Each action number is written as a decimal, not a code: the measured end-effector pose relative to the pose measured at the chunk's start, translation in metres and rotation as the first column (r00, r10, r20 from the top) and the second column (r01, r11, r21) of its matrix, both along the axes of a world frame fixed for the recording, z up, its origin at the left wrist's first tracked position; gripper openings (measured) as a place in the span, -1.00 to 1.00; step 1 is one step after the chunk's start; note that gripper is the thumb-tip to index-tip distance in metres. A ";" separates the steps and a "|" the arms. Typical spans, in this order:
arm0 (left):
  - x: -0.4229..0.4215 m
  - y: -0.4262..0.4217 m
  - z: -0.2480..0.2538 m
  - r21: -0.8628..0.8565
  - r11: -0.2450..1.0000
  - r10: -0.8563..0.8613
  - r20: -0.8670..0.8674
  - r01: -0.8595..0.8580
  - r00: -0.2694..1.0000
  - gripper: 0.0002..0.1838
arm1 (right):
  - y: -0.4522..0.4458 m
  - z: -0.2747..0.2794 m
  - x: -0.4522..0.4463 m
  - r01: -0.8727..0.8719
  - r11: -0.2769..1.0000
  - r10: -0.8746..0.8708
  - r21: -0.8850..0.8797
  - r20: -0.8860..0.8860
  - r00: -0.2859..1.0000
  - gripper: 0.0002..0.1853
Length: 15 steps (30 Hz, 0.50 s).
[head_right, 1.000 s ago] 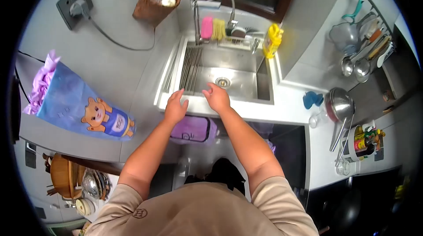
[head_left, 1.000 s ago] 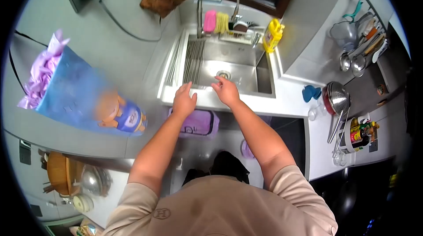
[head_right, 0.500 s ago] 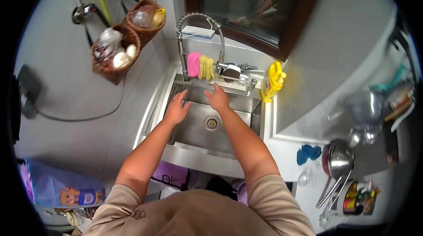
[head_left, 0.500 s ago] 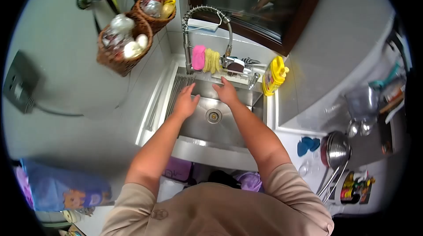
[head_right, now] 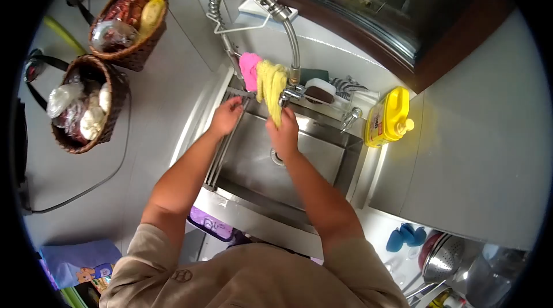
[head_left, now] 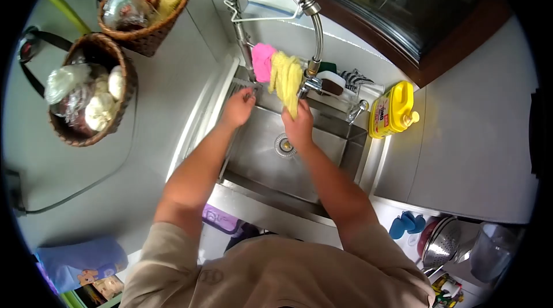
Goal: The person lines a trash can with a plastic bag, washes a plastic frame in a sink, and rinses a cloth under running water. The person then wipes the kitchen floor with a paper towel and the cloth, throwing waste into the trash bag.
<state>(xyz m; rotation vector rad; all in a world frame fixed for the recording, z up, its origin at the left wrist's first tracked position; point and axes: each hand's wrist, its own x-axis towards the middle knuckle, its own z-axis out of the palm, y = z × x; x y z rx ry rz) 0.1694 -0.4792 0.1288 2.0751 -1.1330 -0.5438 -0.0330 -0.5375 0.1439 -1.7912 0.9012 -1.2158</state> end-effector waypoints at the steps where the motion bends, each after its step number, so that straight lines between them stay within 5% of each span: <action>1: 0.003 -0.010 -0.009 -0.119 0.992 -0.037 -0.038 0.032 0.999 -0.60 | 0.011 -0.007 -0.015 0.013 0.994 -0.018 -0.106 -0.039 0.999 -0.80; 4: -0.004 -0.034 -0.019 -0.095 0.995 -0.033 -0.053 0.027 0.998 -0.60 | 0.027 -0.037 -0.054 0.013 0.994 -0.008 0.107 -0.053 0.999 -0.80; 7: -0.029 -0.046 -0.003 0.085 0.996 0.002 -0.090 0.005 0.996 -0.64 | 0.024 -0.040 -0.079 -0.044 0.993 0.052 0.112 -0.065 0.997 -0.81; 10: -0.016 -0.064 -0.067 -0.173 0.978 -0.124 -0.014 0.119 0.992 -0.43 | 0.021 -0.049 -0.095 -0.101 0.978 0.095 0.185 0.038 0.995 -0.79; 11: -0.019 -0.065 -0.082 -0.260 0.958 0.018 0.477 0.122 0.879 -0.31 | 0.021 -0.052 -0.099 -0.118 0.970 0.102 0.214 0.085 0.991 -0.78; 14: -0.035 -0.070 -0.041 -0.174 0.983 -0.052 0.009 0.053 0.999 -0.28 | 0.023 -0.046 -0.106 -0.170 0.883 0.054 0.438 0.265 0.963 -0.75; 15: -0.031 -0.073 -0.045 -0.148 0.983 -0.103 0.018 0.104 0.995 -0.28 | 0.024 -0.041 -0.110 -0.292 0.715 0.051 0.635 0.370 0.928 -0.74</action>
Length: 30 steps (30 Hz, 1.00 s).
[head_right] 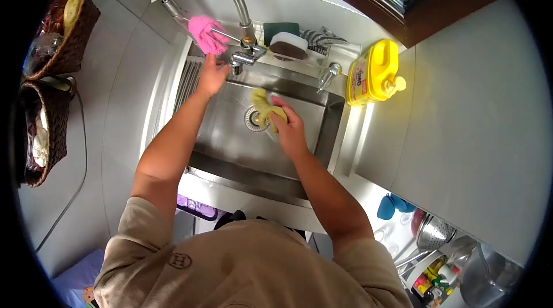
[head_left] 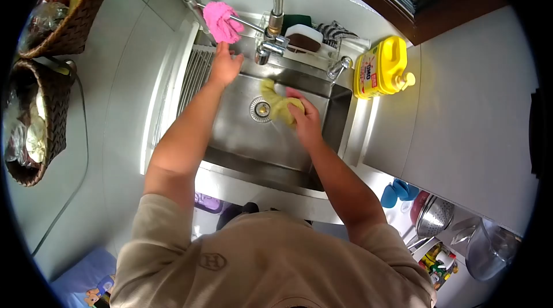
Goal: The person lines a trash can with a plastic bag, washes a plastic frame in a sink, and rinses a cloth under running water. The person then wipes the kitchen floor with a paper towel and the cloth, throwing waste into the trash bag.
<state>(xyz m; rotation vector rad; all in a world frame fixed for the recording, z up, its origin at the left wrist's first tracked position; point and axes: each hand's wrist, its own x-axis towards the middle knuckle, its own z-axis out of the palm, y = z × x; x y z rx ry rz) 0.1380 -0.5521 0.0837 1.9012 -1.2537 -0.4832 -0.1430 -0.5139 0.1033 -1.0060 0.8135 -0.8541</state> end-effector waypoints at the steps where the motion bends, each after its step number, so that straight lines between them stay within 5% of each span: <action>1: 0.001 -0.004 -0.002 0.011 1.000 -0.008 -0.062 0.009 0.998 -0.29 | -0.001 0.000 -0.003 -0.017 0.997 0.015 0.076 0.029 0.999 -0.75; 7: 0.005 -0.018 -0.010 0.011 1.000 0.016 -0.467 -0.012 0.884 -0.37 | -0.010 0.009 0.000 -0.005 0.949 -0.047 0.316 0.156 0.987 -0.78; 13: 0.027 -0.006 0.016 0.068 0.984 -0.100 -0.549 0.164 0.830 -0.34 | -0.009 0.016 0.015 -0.019 0.945 -0.053 0.326 0.209 0.976 -0.79; 16: 0.037 -0.009 0.018 0.219 0.945 -0.106 -0.501 0.245 0.859 -0.28 | -0.007 0.013 0.027 -0.045 0.943 -0.046 0.330 0.262 0.964 -0.78; 20: 0.024 -0.003 0.026 0.161 0.953 -0.160 -0.453 0.257 0.877 -0.22 | -0.001 0.017 0.045 -0.031 0.933 -0.054 0.359 0.226 0.973 -0.75; 24: 0.004 0.004 0.006 0.367 0.930 0.059 -0.228 0.030 0.972 -0.30 | -0.003 0.011 0.067 -0.037 0.924 -0.030 0.382 0.170 0.985 -0.73; 26: -0.018 0.039 -0.033 0.063 0.986 -0.087 -0.584 0.152 0.807 -0.34 | -0.005 0.016 0.081 -0.077 0.924 0.007 0.375 0.185 0.983 -0.74; 27: -0.031 0.063 -0.016 0.127 0.959 -0.129 -0.602 0.254 0.788 -0.33 | -0.006 0.017 0.087 -0.089 0.923 0.017 0.374 0.191 0.981 -0.75; 28: -0.054 0.086 -0.001 0.155 0.974 -0.033 -0.626 0.166 0.779 -0.37 | -0.006 0.016 0.092 -0.092 0.927 0.024 0.364 0.187 0.982 -0.76; 30: -0.066 0.116 -0.088 0.279 0.960 0.256 -0.855 -0.018 0.451 -0.20 | -0.011 0.015 0.104 -0.103 0.936 0.045 0.335 0.176 0.983 -0.78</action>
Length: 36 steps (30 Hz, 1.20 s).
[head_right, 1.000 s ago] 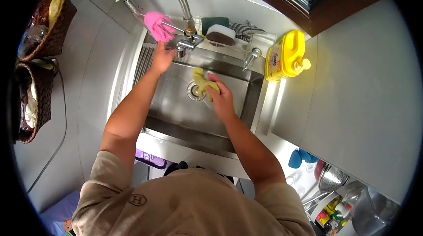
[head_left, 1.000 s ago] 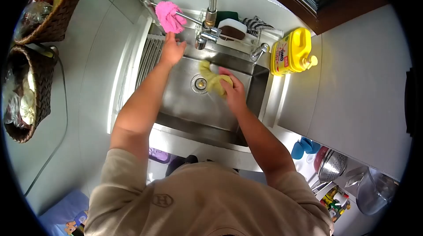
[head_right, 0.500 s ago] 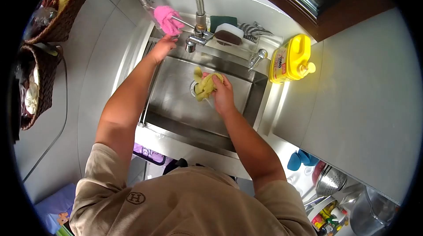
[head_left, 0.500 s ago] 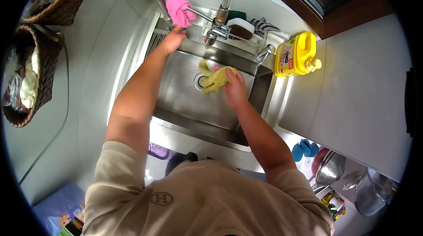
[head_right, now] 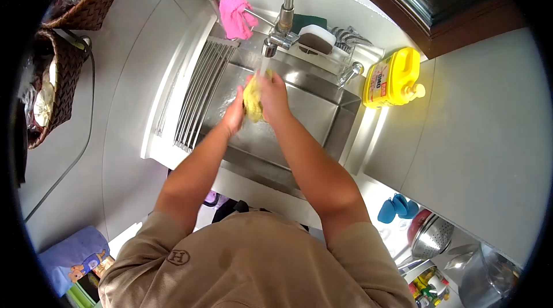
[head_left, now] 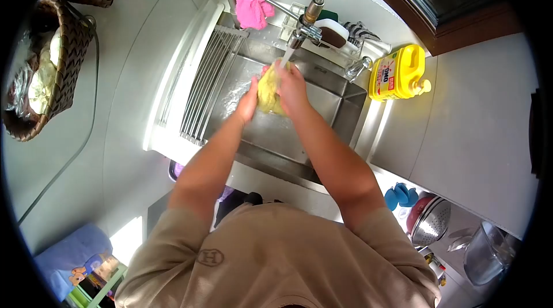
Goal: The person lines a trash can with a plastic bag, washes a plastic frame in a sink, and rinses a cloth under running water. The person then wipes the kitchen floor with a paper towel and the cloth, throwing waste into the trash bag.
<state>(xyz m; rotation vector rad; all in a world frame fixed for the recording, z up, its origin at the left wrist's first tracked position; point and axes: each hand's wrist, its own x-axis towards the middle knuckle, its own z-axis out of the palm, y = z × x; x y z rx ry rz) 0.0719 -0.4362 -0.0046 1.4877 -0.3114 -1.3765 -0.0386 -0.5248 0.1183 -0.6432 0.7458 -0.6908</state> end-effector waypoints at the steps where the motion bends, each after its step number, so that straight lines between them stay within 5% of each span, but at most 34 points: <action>1: -0.009 0.012 0.008 -0.012 1.000 0.004 -0.062 -0.005 0.998 -0.17 | -0.002 0.002 0.004 0.016 1.000 -0.016 0.005 0.008 1.000 -0.79; 7: -0.027 0.031 0.052 -0.077 0.997 -0.022 -0.335 -0.004 0.942 -0.18 | -0.010 0.008 0.001 0.062 0.997 -0.060 -0.048 0.054 0.997 -0.81; 9: -0.027 0.022 0.062 -0.085 0.984 0.105 -0.433 -0.157 0.895 -0.23 | -0.006 0.011 -0.001 0.090 0.990 -0.081 -0.107 0.086 0.993 -0.78; 10: -0.025 0.015 0.068 -0.085 0.969 0.164 -0.480 -0.232 0.862 -0.25 | -0.003 0.008 -0.005 0.001 0.957 -0.013 -0.289 -0.041 0.999 -0.78; 12: -0.021 0.003 0.085 -0.168 0.936 0.169 -0.556 -0.309 0.814 -0.26 | 0.010 -0.005 -0.014 -0.230 0.787 0.047 -0.573 -0.316 0.948 -0.78; 14: -0.012 -0.009 0.086 -0.217 0.917 0.143 -0.604 -0.335 0.784 -0.28 | 0.020 -0.028 -0.023 -0.402 0.263 -0.209 -0.877 -0.459 0.864 -0.74; 16: -0.017 -0.018 0.088 -0.139 0.907 0.282 -0.498 -0.397 0.820 -0.28 | 0.029 -0.049 -0.023 -0.399 0.206 -0.261 -0.893 -0.444 0.857 -0.68; 18: -0.027 -0.026 0.088 -0.065 0.836 0.462 -0.451 -0.544 0.764 -0.40 | 0.028 -0.059 -0.009 -0.138 0.730 -0.225 -0.669 -0.426 0.877 -0.64; 20: -0.039 -0.029 0.079 -0.021 0.851 0.479 -0.376 -0.524 0.793 -0.49 | 0.025 -0.058 0.001 0.088 0.958 -0.179 -0.273 -0.329 0.927 -0.59; 23: -0.046 -0.029 0.074 -0.044 0.859 0.478 -0.293 -0.511 0.828 -0.64 | 0.022 -0.040 0.007 0.121 0.971 -0.152 -0.205 -0.145 0.978 -0.56; 25: -0.043 -0.031 0.068 -0.076 0.850 0.497 -0.208 -0.520 0.842 -0.67 | 0.022 -0.043 0.013 0.101 0.970 -0.142 -0.220 -0.180 0.973 -0.58; 27: -0.007 -0.027 -0.023 -0.351 0.926 0.231 0.237 -0.138 0.944 -0.66 | 0.033 -0.050 0.022 0.076 0.948 -0.157 -0.310 -0.246 0.956 -0.60; 29: -0.001 -0.031 -0.027 -0.381 0.920 0.190 0.225 -0.093 0.956 -0.65 | 0.048 -0.056 0.030 0.030 0.881 -0.209 -0.472 -0.332 0.920 -0.62; 30: -0.019 -0.026 0.031 -0.300 0.914 0.277 -0.029 -0.273 0.960 -0.63 | 0.046 -0.031 0.024 0.040 0.857 -0.131 -0.514 -0.141 0.981 -0.61; 31: -0.037 -0.026 0.087 -0.178 0.889 0.370 -0.268 -0.423 0.890 -0.61 | 0.032 -0.040 0.018 0.047 0.893 -0.130 -0.447 -0.157 0.979 -0.63; 32: -0.056 -0.032 0.118 -0.206 0.870 0.402 -0.227 -0.448 0.887 -0.53 | 0.012 -0.057 0.015 0.055 0.926 -0.127 -0.374 -0.171 0.977 -0.63; 34: -0.054 -0.034 0.113 -0.109 0.908 0.372 -0.238 -0.405 0.897 -0.46 | -0.002 -0.057 0.019 0.188 0.969 -0.211 -0.160 -0.144 0.967 -0.64; 35: -0.054 -0.036 0.108 -0.062 0.923 0.354 -0.249 -0.380 0.902 -0.42 | -0.002 -0.057 0.019 0.163 0.967 -0.199 -0.196 -0.181 0.963 -0.64; 36: -0.026 -0.035 0.068 -0.260 0.919 0.153 -0.456 -0.295 0.877 -0.32 | -0.004 -0.055 0.018 0.135 0.962 -0.188 -0.238 -0.218 0.958 -0.64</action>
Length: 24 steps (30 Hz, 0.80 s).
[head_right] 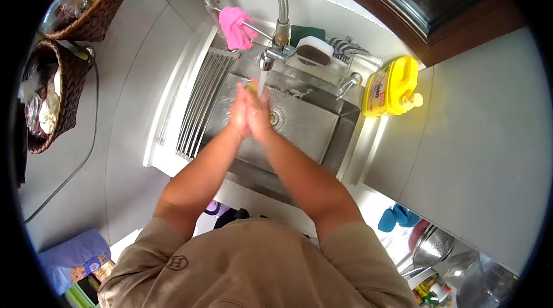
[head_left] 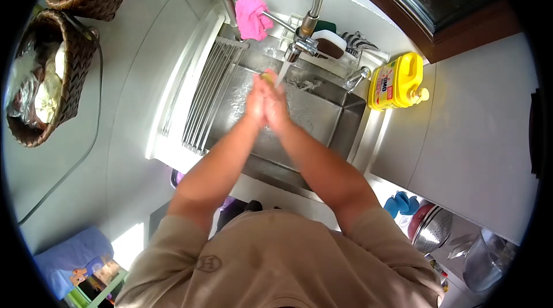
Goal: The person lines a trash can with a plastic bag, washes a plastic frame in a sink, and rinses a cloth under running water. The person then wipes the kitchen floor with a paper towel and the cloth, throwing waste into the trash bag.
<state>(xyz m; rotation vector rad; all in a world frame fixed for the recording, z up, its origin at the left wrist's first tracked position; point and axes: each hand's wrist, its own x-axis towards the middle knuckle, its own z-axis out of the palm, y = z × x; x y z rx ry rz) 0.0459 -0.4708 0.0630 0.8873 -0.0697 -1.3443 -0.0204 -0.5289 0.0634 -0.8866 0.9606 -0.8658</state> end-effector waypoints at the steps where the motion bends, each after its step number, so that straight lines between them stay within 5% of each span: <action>1: 0.000 -0.002 0.014 0.051 0.999 -0.001 0.035 -0.001 0.999 -0.32 | -0.001 0.001 -0.001 -0.017 0.999 0.016 -0.035 -0.047 0.999 -0.64; 4: -0.003 -0.004 0.023 0.157 0.987 -0.002 0.250 -0.038 0.968 -0.34 | 0.004 0.000 0.002 -0.078 0.990 0.057 -0.117 -0.171 0.984 -0.63; 5: 0.003 -0.004 0.012 0.157 0.986 -0.138 0.554 0.060 0.821 -0.36 | 0.003 0.000 0.004 -0.097 0.985 0.066 -0.143 -0.209 0.976 -0.63; 7: 0.019 0.000 -0.003 0.247 0.943 -0.300 0.922 0.225 0.244 -0.41 | -0.004 -0.001 -0.001 -0.169 0.977 0.168 0.132 0.018 0.986 -0.65; 8: 0.031 -0.010 0.061 0.651 0.727 -0.682 0.723 0.218 0.112 -0.52 | -0.010 -0.001 -0.005 -0.223 0.940 0.192 0.258 0.140 0.971 -0.65; 9: 0.042 -0.021 0.058 0.598 0.787 -0.593 0.801 0.150 -0.086 -0.53 | -0.016 0.001 -0.008 -0.289 0.884 0.200 0.367 0.262 0.944 -0.65; 11: 0.060 -0.040 0.050 0.445 0.893 -0.362 0.801 0.070 -0.476 -0.50 | -0.013 0.015 -0.012 -0.316 0.843 0.231 0.436 0.236 0.944 -0.64; 13: 0.061 -0.063 0.084 0.517 0.837 -0.355 0.764 0.181 -0.539 -0.42 | -0.009 0.017 -0.019 -0.300 0.838 0.231 0.456 0.202 0.952 -0.63; 16: 0.100 -0.095 0.043 0.250 0.951 -0.137 0.869 0.183 -0.476 -0.35 | -0.015 0.022 -0.037 -0.331 0.841 0.221 0.428 0.286 0.932 -0.67; 20: 0.083 -0.100 0.079 0.633 0.774 -0.604 0.751 0.029 -0.265 -0.26 | -0.020 0.016 -0.069 -0.406 0.818 0.196 0.408 0.465 0.863 -0.60; 22: 0.065 -0.083 0.007 0.003 0.999 -0.015 0.963 -0.046 -0.271 -0.34 | -0.010 0.019 -0.078 -0.314 0.889 0.163 0.334 0.410 0.897 -0.57; 23: 0.046 -0.065 0.010 0.142 0.989 -0.148 0.979 0.050 0.143 -0.34 | -0.003 0.022 -0.076 -0.206 0.954 0.130 0.217 0.319 0.939 -0.56; 24: 0.021 -0.043 0.017 0.234 0.953 -0.301 0.805 0.193 0.511 -0.30 | 0.007 0.025 -0.069 -0.102 0.991 0.079 0.088 0.231 0.970 -0.56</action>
